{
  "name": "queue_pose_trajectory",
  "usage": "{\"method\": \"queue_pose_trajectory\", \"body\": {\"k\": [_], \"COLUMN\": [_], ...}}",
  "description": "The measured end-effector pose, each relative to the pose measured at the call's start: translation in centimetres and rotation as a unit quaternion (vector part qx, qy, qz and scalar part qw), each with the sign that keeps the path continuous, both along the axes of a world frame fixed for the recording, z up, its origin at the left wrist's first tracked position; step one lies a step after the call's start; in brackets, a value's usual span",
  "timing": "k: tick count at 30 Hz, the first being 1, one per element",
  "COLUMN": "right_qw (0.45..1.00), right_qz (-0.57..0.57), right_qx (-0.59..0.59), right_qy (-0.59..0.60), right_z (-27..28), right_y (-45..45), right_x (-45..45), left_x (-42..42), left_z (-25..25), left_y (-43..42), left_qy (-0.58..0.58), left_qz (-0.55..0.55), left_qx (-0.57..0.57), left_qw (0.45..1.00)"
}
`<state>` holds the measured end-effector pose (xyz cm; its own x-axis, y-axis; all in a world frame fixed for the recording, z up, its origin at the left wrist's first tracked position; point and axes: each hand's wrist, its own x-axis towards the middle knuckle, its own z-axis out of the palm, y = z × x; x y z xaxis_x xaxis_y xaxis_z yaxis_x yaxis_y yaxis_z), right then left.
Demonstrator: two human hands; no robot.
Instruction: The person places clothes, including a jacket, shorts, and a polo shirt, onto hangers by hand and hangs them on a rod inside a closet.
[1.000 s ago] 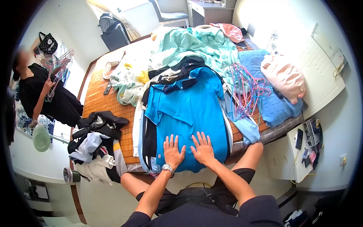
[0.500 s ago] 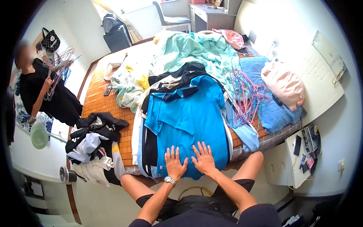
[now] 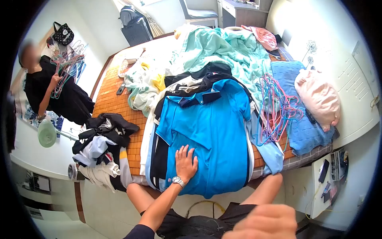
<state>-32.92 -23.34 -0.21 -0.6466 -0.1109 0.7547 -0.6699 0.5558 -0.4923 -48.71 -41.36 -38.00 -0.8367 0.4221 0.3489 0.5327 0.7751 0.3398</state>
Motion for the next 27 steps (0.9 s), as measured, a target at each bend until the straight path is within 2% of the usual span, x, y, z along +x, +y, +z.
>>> {"method": "queue_pose_trajectory", "body": {"k": [9, 12, 17, 18, 19, 20, 22, 23, 24, 25, 26, 27], "right_qw": [0.991, 0.994, 0.989, 0.983, 0.977, 0.977, 0.999, 0.99, 0.971, 0.964, 0.953, 0.954], "right_qz": [0.009, 0.0, 0.02, 0.048, 0.174, 0.17, -0.006, -0.017, -0.055, -0.115, -0.148, -0.15], "right_qx": [-0.036, -0.044, -0.143, -0.163, -0.069, -0.06, -0.018, -0.097, -0.154, -0.135, -0.058, -0.054], "right_qy": [-0.125, -0.095, 0.0, 0.071, 0.104, 0.11, -0.045, -0.099, -0.176, -0.197, -0.258, -0.254], "right_z": [3.4, 3.1, 1.3, -0.1, -2.2, -3.5, -6.5, -10.4, -12.9, -16.7, -20.2, -23.7], "right_y": [-1.0, -1.5, -2.2, -2.1, 0.8, 0.7, -0.4, -1.0, -1.4, -1.4, -0.8, -0.8], "right_x": [1.1, 0.7, 0.2, -0.7, -1.7, -2.5, -4.0, -6.3, -8.7, -11.0, -12.4, -13.2], "left_x": [0.1, 0.1, 0.0, 0.0, 0.0, 0.0, -0.2, -1.0, -1.7, -2.6, -3.6, -4.2], "left_z": [0.1, -0.1, -0.2, -0.1, -0.1, -0.2, -0.2, 0.6, 1.8, 2.8, 3.4, 2.9], "left_y": [-0.3, -0.4, -0.3, -0.3, -0.4, -0.4, -0.1, 0.4, 0.8, 1.2, 1.8, 1.9], "left_qy": [-0.007, -0.008, -0.008, -0.007, 0.0, -0.003, 0.007, 0.013, -0.092, -0.196, -0.198, -0.195], "left_qz": [-0.003, -0.002, -0.005, -0.005, -0.009, -0.007, -0.004, -0.009, 0.012, 0.033, 0.031, 0.029], "left_qx": [0.008, 0.009, 0.014, 0.016, 0.023, 0.02, 0.014, 0.022, -0.021, -0.065, -0.093, -0.088], "left_qw": [1.0, 1.0, 1.0, 1.0, 1.0, 1.0, 1.0, 1.0, 0.995, 0.978, 0.975, 0.976]}}
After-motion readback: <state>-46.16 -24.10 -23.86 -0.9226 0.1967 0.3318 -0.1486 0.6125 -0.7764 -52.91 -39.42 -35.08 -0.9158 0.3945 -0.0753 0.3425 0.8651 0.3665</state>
